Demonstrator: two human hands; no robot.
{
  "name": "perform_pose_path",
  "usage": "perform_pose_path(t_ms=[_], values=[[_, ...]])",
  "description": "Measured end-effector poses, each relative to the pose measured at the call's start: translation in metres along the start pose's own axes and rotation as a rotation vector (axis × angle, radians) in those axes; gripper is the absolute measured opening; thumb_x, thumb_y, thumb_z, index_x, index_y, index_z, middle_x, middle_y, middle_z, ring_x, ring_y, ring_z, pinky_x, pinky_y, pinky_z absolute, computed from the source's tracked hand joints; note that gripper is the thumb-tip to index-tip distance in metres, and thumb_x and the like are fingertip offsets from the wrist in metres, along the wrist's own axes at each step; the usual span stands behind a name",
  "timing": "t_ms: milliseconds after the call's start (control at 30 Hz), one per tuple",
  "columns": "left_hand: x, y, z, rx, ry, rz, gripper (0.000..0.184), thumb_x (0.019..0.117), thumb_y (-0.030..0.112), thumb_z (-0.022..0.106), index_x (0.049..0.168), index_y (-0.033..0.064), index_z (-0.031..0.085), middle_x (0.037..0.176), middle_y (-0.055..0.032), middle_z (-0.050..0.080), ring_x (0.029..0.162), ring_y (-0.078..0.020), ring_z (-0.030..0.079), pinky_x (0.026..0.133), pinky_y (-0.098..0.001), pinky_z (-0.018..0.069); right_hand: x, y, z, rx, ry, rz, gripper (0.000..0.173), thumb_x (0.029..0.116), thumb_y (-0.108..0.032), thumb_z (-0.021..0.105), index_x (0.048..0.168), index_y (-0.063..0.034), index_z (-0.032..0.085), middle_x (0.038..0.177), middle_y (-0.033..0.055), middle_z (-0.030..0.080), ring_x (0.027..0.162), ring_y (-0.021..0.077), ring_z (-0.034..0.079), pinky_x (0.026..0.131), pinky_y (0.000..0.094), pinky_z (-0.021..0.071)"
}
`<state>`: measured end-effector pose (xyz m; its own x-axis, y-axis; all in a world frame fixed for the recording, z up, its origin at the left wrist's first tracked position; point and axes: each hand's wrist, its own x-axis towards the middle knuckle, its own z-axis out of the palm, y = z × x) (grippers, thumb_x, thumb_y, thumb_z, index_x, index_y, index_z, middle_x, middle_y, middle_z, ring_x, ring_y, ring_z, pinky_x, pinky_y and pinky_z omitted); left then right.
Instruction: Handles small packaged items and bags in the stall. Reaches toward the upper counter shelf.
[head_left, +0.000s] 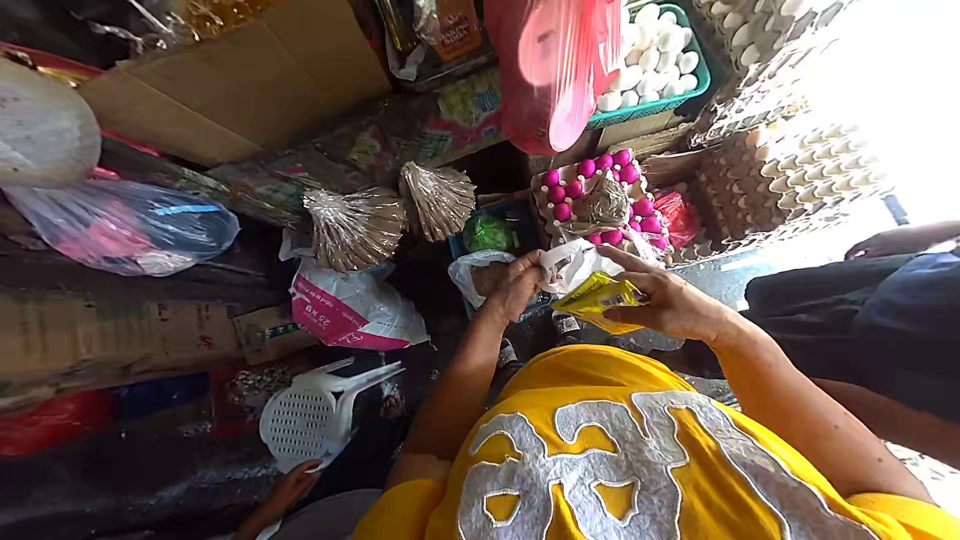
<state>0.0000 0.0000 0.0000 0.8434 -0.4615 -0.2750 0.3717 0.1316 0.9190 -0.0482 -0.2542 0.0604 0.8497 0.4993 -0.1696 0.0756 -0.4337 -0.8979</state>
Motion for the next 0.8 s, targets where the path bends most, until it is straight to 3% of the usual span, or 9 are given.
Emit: perform_pose_path(t_ms=[67,100,167,200,433,500,567,700,800], values=[[-0.001,0.004,0.006,-0.047,0.026,0.004,0.024,0.102,0.006,0.037,0.102,0.0135,0.06,0.086,0.0044,0.061,0.077,-0.0049,0.06,0.073,-0.0249,0.0536,0.007,0.007,0.005,0.052,-0.073,-0.003,0.026,0.0903,-0.021,0.075,0.112,-0.0071,0.074,0.147,0.0066,0.056,0.113,0.0083,0.064,0.095,0.0312,0.0554],[0.0,0.005,0.006,-0.075,0.045,0.01,0.025,0.1007,0.007,0.037,0.103,0.0149,0.06,0.087,0.0044,0.063,0.078,-0.0052,0.061,0.073,-0.0251,0.0541,0.009,0.011,0.008,0.073,-0.101,0.003,0.03,0.0914,-0.019,0.074,0.118,-0.0069,0.073,0.132,0.0045,0.066,0.106,0.0068,0.067,0.093,0.0304,0.0569],[0.004,0.003,0.002,-0.108,0.06,0.044,0.025,0.0974,0.006,0.036,0.102,0.0168,0.059,0.085,0.0049,0.062,0.077,-0.0054,0.061,0.072,-0.0247,0.0537,0.01,0.016,0.01,0.095,-0.111,0.056,0.022,0.0931,-0.019,0.072,0.112,-0.0074,0.072,0.099,0.0014,0.074,0.089,0.0048,0.069,0.084,0.0294,0.0582],[0.007,0.0,-0.002,-0.115,0.071,0.062,0.025,0.0959,0.003,0.037,0.101,0.0159,0.058,0.085,0.0045,0.061,0.078,-0.0059,0.061,0.073,-0.0254,0.0537,0.009,0.018,0.008,0.091,-0.105,0.079,0.02,0.0937,-0.019,0.072,0.11,-0.0077,0.072,0.093,0.0006,0.073,0.085,0.0042,0.069,0.082,0.029,0.0581],[0.011,-0.016,-0.024,0.013,0.193,0.091,0.023,0.0987,0.001,0.039,0.106,0.0102,0.059,0.089,0.0023,0.063,0.08,-0.006,0.062,0.075,-0.0265,0.0552,0.008,0.021,-0.019,0.067,-0.07,0.109,0.018,0.0928,-0.021,0.073,0.106,-0.0093,0.073,0.086,-0.002,0.073,0.077,0.0029,0.069,0.074,0.0275,0.0588],[0.014,-0.015,-0.017,0.064,0.238,0.044,0.022,0.1017,0.009,0.042,0.117,0.0068,0.058,0.097,-0.0014,0.064,0.085,-0.0074,0.062,0.079,-0.0284,0.0542,0.013,0.018,-0.027,0.113,-0.062,0.107,0.017,0.0918,-0.017,0.073,0.106,-0.008,0.073,0.085,-0.0018,0.074,0.077,0.0027,0.069,0.074,0.0264,0.0595],[0.012,-0.011,-0.009,0.085,0.228,-0.04,0.034,0.1074,0.022,0.048,0.136,0.0035,0.052,0.111,-0.0058,0.066,0.094,-0.0085,0.063,0.086,-0.0309,0.055,0.016,0.015,-0.032,0.233,-0.034,0.121,0.019,0.0899,-0.012,0.071,0.108,-0.0074,0.072,0.086,-0.0025,0.074,0.076,0.003,0.07,0.073,0.0251,0.0605],[0.014,-0.025,-0.002,-0.023,0.199,-0.113,0.025,0.1063,0.013,0.05,0.128,0.0025,0.057,0.099,-0.0005,0.065,0.081,-0.0037,0.061,0.076,-0.0241,0.0547,0.022,0.027,-0.042,0.494,0.088,0.114,0.022,0.087,-0.003,0.065,0.107,-0.0102,0.071,0.089,-0.0018,0.077,0.077,0.0066,0.072,0.072,0.0257,0.0626],[0.009,-0.031,-0.006,-0.083,0.255,-0.167,0.022,0.1071,0.015,0.052,0.122,0.0028,0.061,0.094,-0.0007,0.067,0.077,-0.0047,0.063,0.072,-0.0241,0.0559,0.026,0.03,-0.046,0.581,0.2,0.134,0.023,0.0895,0.001,0.061,0.107,-0.0114,0.07,0.09,-0.0032,0.077,0.077,0.0054,0.072,0.072,0.0243,0.0626]])
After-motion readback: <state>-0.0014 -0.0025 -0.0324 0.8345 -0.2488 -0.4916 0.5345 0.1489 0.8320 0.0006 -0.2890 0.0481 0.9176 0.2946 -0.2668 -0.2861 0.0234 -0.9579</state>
